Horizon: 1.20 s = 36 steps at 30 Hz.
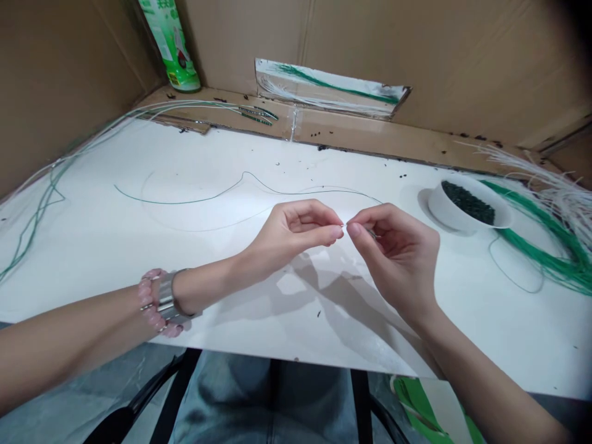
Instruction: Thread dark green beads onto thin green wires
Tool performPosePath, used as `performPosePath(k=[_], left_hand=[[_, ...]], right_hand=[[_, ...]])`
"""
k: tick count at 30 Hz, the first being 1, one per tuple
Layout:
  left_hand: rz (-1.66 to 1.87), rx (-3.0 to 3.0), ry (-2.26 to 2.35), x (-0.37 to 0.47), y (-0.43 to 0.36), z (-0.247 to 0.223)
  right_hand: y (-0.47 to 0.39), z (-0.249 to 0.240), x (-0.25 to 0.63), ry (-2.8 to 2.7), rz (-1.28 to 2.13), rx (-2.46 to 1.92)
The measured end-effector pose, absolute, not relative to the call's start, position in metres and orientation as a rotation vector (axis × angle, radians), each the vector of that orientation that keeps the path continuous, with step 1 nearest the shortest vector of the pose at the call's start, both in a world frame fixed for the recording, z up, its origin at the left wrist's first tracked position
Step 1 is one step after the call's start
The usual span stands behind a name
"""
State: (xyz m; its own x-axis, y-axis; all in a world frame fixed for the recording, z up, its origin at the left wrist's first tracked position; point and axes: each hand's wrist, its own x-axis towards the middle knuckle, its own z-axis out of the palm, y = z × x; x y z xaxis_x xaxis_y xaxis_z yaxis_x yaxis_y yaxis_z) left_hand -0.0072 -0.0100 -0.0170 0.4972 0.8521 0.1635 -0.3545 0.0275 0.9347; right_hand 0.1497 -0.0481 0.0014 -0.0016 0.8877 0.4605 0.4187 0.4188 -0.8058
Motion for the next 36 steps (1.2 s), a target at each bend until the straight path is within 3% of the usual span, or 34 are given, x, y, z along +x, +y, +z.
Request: performPosePath(k=[12,23,36], left_hand=[[1.031,1.311,0.578,-0.010,-0.012,-0.013],[0.836,0.783,0.437,-0.005,-0.016,-0.015],[0.782,0.595,0.398,-0.004,-0.024,-0.018]], right_hand=[[-0.050,-0.001,0.150,-1.739,0.382,-1.143],[-0.050,0.002,0.148,-1.696,0.386,-1.125],[-0.051,0.001,0.143,-1.728,0.316,-1.092]])
